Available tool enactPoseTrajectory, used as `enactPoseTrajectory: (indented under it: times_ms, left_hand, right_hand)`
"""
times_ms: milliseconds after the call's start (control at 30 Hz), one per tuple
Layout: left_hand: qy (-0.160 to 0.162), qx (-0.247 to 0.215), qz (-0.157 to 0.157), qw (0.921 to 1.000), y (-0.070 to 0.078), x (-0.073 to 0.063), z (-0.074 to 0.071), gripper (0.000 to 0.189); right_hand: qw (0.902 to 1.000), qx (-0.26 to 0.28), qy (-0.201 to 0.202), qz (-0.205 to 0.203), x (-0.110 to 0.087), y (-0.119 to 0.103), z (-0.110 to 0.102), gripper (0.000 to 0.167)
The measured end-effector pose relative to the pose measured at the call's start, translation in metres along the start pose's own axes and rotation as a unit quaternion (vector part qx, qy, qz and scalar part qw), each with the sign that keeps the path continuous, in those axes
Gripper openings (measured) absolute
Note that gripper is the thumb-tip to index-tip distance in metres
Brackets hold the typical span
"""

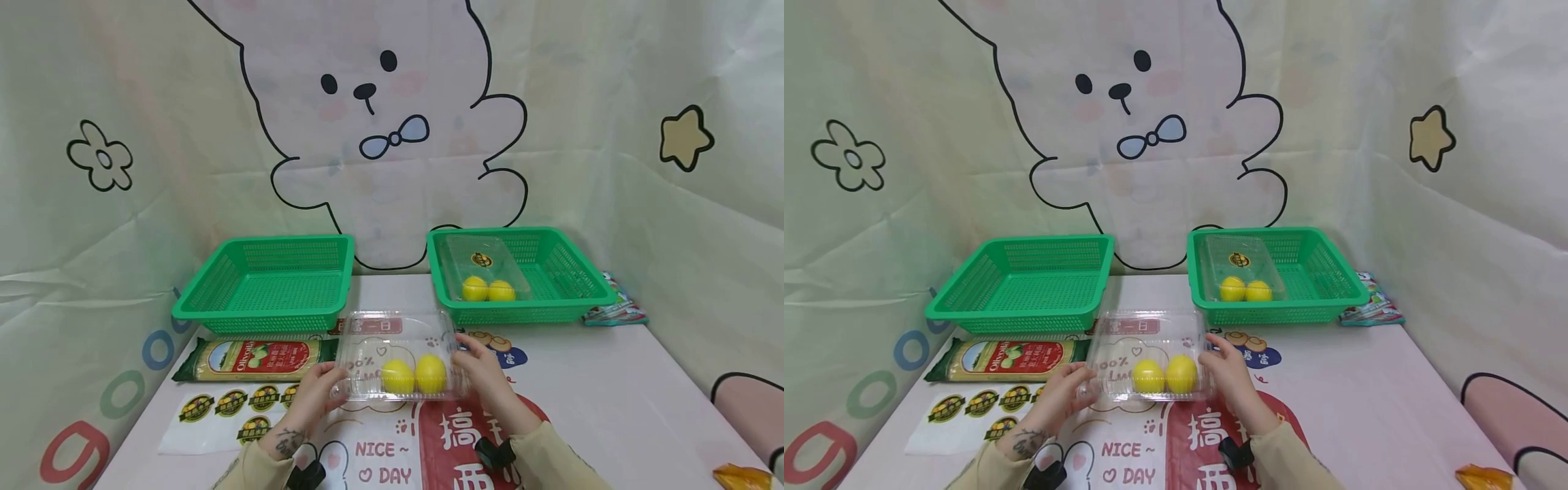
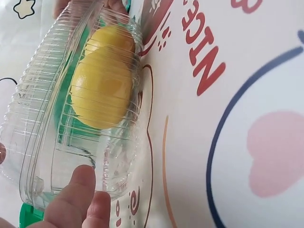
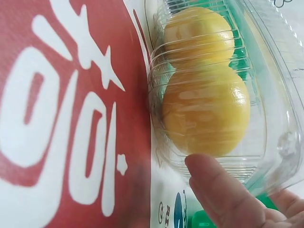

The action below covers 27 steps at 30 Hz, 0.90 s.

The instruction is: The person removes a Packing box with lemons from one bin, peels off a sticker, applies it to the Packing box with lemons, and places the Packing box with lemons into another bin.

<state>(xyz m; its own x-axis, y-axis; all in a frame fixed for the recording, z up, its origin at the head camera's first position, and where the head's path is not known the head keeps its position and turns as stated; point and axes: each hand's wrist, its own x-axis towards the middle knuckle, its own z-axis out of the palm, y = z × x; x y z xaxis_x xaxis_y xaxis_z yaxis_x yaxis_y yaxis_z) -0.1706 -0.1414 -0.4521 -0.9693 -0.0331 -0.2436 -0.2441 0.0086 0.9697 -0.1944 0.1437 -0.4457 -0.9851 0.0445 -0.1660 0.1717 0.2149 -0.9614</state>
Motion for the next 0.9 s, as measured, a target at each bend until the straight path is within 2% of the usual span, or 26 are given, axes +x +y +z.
enactPoseTrajectory:
  times_ms: [200,367,467,533,567,633,700,767,867,900]
  left_hand:
    - [0.011,-0.004,-0.011,0.9999,0.002,0.002,0.0,0.052]
    - [0.001,0.008,-0.014,0.9999,0.005,-0.001,-0.005,0.055]
    - [0.006,0.043,-0.004,0.9991,0.014,-0.008,-0.021,0.059]
    - [0.027,0.087,0.014,0.9957,0.024,-0.014,-0.04,0.055]
    - [0.043,0.122,0.025,0.9913,0.029,-0.016,-0.051,0.051]
    - [0.07,0.206,0.044,0.975,0.038,-0.019,-0.076,0.044]
    - [0.095,0.303,0.05,0.947,0.043,-0.021,-0.102,0.043]
    - [0.102,0.386,0.043,0.9156,0.042,-0.021,-0.128,0.049]
    - [0.092,0.481,0.005,0.8721,0.033,-0.02,-0.162,0.071]
    - [0.086,0.501,-0.018,0.8609,0.028,-0.019,-0.17,0.08]
  right_hand:
    - [0.9999,0.008,-0.006,0.012,0.004,-0.001,0.0,0.053]
    - [0.9998,-0.013,-0.012,0.007,0.001,-0.005,-0.003,0.052]
    - [0.9995,-0.03,-0.005,-0.002,-0.005,-0.007,-0.008,0.05]
    - [0.9988,-0.045,0.014,-0.015,-0.011,-0.009,-0.014,0.047]
    - [0.9979,-0.054,0.028,-0.024,-0.014,-0.01,-0.017,0.045]
    - [0.9945,-0.072,0.061,-0.044,-0.02,-0.012,-0.023,0.039]
    - [0.9889,-0.088,0.098,-0.068,-0.027,-0.014,-0.028,0.03]
    - [0.9837,-0.089,0.126,-0.092,-0.034,-0.015,-0.031,0.023]
    - [0.978,-0.072,0.147,-0.129,-0.043,-0.018,-0.033,0.015]
    - [0.9773,-0.066,0.148,-0.136,-0.045,-0.019,-0.032,0.013]
